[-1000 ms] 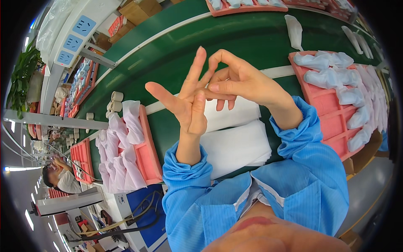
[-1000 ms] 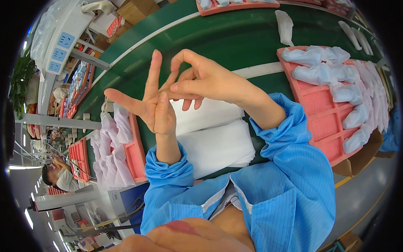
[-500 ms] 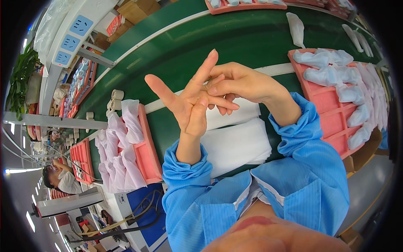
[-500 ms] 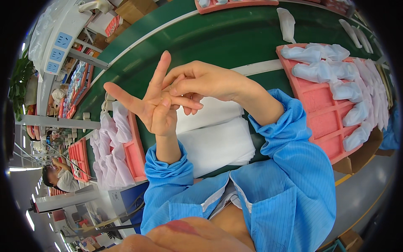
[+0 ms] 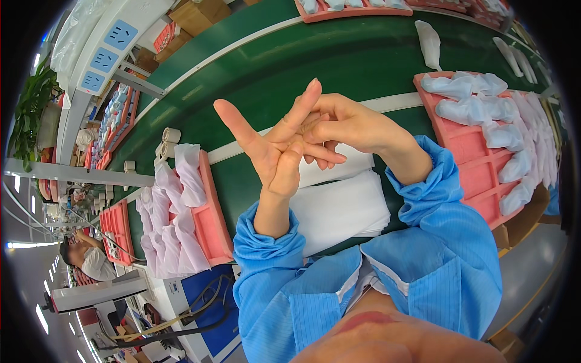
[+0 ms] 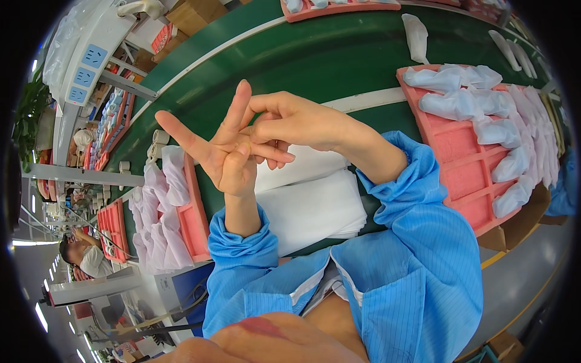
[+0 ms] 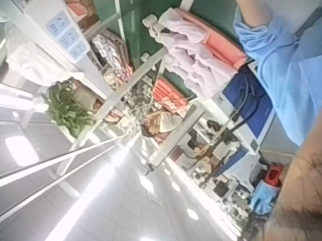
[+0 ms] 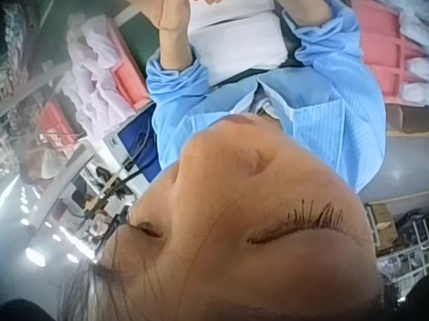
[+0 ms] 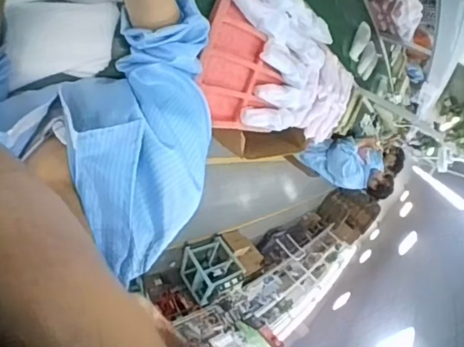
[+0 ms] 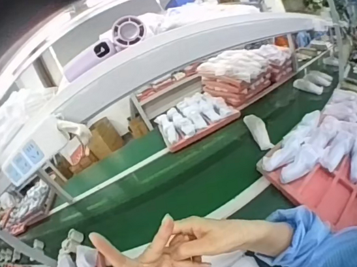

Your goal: Packing small portable fans into protective sleeves and foam inserts on an assembly line.

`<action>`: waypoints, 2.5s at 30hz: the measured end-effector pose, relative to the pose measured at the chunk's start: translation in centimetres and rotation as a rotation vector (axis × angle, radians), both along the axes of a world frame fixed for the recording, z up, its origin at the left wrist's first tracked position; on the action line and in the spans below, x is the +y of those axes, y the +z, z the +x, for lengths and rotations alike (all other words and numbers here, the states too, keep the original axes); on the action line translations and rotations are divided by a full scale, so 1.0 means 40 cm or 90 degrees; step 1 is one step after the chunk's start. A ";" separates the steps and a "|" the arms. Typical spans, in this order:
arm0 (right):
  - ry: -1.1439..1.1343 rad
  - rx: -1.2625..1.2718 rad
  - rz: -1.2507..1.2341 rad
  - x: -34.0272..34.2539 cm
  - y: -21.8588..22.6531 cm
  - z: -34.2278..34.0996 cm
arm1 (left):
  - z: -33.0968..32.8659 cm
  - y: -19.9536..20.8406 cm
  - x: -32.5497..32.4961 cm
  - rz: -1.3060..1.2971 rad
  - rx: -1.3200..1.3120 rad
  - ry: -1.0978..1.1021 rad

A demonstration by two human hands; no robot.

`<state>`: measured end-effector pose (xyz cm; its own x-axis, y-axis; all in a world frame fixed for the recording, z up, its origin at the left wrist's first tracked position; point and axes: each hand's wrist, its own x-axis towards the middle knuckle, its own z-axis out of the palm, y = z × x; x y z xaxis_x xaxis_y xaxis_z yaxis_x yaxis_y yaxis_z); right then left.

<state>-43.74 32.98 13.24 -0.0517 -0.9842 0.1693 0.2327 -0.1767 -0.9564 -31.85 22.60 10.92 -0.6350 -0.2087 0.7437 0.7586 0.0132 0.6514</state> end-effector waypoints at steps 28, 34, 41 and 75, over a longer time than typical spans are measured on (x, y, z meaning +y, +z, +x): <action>-0.210 0.054 -0.101 0.033 0.030 -0.037 | -0.019 0.004 -0.002 -0.150 0.091 0.130; -0.318 0.128 -0.217 0.039 0.021 -0.069 | 0.015 0.075 -0.026 -0.485 0.036 0.200; -0.181 0.291 -0.144 0.025 0.027 -0.036 | -0.016 0.027 -0.004 -0.501 0.074 0.265; -0.198 0.200 -0.207 -0.004 -0.011 -0.038 | -0.018 0.024 0.023 -0.550 0.097 0.373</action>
<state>-45.26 32.84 12.80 -0.2295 -0.8247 0.5168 -0.1658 -0.4901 -0.8557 -32.56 23.52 11.86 -0.4935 0.1863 0.8496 0.5568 0.8181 0.1440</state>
